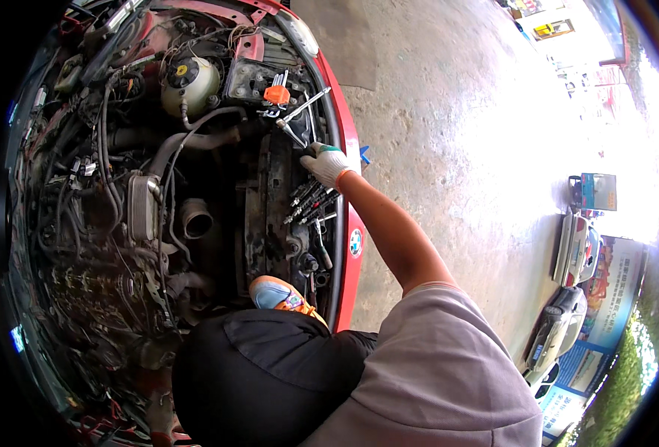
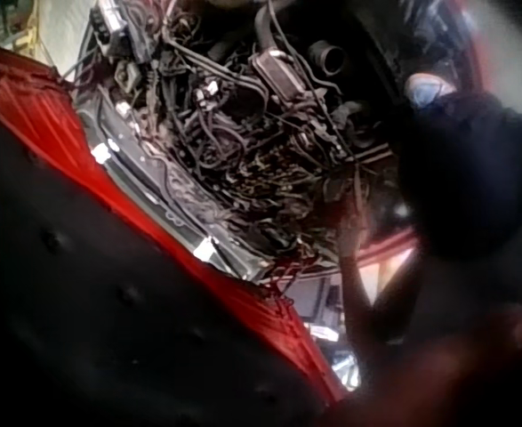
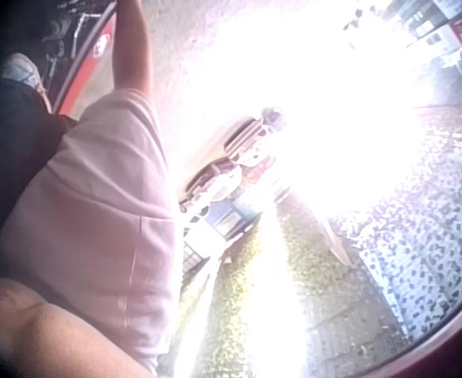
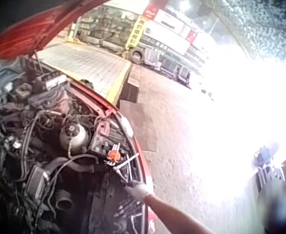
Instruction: The person works on a car engine with the hood open, using a wrench to tighten bolts on the cylinder head. They manipulate various components within the engine bay, including hoses and metal parts, while wearing gloves.
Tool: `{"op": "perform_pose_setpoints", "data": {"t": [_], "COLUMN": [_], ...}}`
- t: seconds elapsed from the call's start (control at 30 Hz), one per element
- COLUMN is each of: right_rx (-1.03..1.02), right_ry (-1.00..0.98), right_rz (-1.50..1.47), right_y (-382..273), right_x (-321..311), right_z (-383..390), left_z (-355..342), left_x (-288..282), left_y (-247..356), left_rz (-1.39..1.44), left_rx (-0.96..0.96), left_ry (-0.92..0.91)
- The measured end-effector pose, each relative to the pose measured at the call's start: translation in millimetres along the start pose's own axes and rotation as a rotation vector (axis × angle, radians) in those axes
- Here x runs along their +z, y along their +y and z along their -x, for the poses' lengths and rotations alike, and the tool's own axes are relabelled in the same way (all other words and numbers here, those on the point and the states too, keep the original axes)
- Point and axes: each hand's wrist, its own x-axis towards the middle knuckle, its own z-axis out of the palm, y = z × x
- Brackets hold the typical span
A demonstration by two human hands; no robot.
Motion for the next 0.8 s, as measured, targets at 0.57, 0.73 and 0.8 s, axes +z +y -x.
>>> {"op": "perform_pose_setpoints", "data": {"t": [0.57,0.73,0.8], "right_rx": [-0.069,-0.091,-0.08], "right_ry": [0.058,0.143,0.212], "right_rz": [0.4,0.359,0.293], "right_y": [-1.3,-5.2,-4.2], "right_x": [-7.1,-6.1,-4.2], "right_z": [-1.4,9.2,17.8], "left_z": [-5.2,-1.4,-0.1], "left_x": [26.3,23.7,23.1], "left_y": [-53.4,-41.8,-38.9], "left_rz": [0.215,0.163,0.145], "left_rx": [0.04,0.004,-0.005], "left_ry": [0.012,-0.006,-0.011]}}
